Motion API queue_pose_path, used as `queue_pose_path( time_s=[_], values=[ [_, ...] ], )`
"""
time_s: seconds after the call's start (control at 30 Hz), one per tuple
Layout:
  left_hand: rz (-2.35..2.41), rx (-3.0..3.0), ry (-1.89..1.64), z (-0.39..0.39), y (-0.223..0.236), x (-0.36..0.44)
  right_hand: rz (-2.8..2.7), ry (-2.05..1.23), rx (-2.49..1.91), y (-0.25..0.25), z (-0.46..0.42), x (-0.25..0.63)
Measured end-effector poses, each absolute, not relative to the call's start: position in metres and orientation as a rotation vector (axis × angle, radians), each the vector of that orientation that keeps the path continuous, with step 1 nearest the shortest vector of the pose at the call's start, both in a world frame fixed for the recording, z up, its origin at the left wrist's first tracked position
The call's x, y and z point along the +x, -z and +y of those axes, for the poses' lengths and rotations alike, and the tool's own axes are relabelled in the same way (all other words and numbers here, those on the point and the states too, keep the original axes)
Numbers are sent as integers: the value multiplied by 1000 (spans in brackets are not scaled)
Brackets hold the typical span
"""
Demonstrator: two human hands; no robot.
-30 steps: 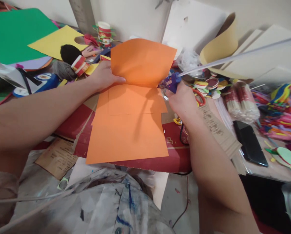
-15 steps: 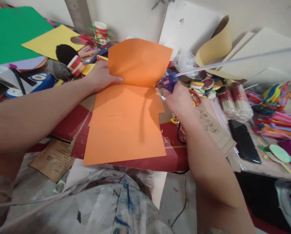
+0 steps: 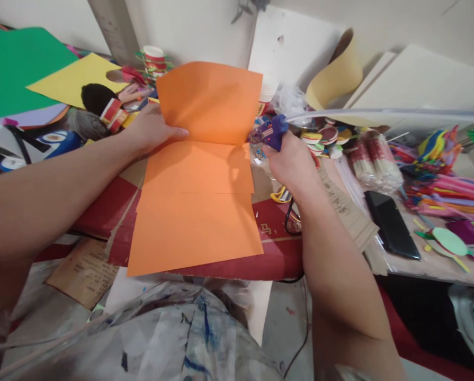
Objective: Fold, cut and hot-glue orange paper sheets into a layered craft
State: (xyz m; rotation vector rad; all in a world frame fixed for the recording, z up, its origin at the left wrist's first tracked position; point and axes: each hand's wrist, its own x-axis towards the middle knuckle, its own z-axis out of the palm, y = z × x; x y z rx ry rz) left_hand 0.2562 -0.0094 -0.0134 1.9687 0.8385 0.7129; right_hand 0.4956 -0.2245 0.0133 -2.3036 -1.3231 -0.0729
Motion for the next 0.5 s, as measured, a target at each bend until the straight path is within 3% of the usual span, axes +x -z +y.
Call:
queue_pose_path(
  time_s=[0.5],
  values=[
    [855, 1946, -798, -16, 13, 260, -1354, 87, -2465, -12, -223, 482]
  ],
)
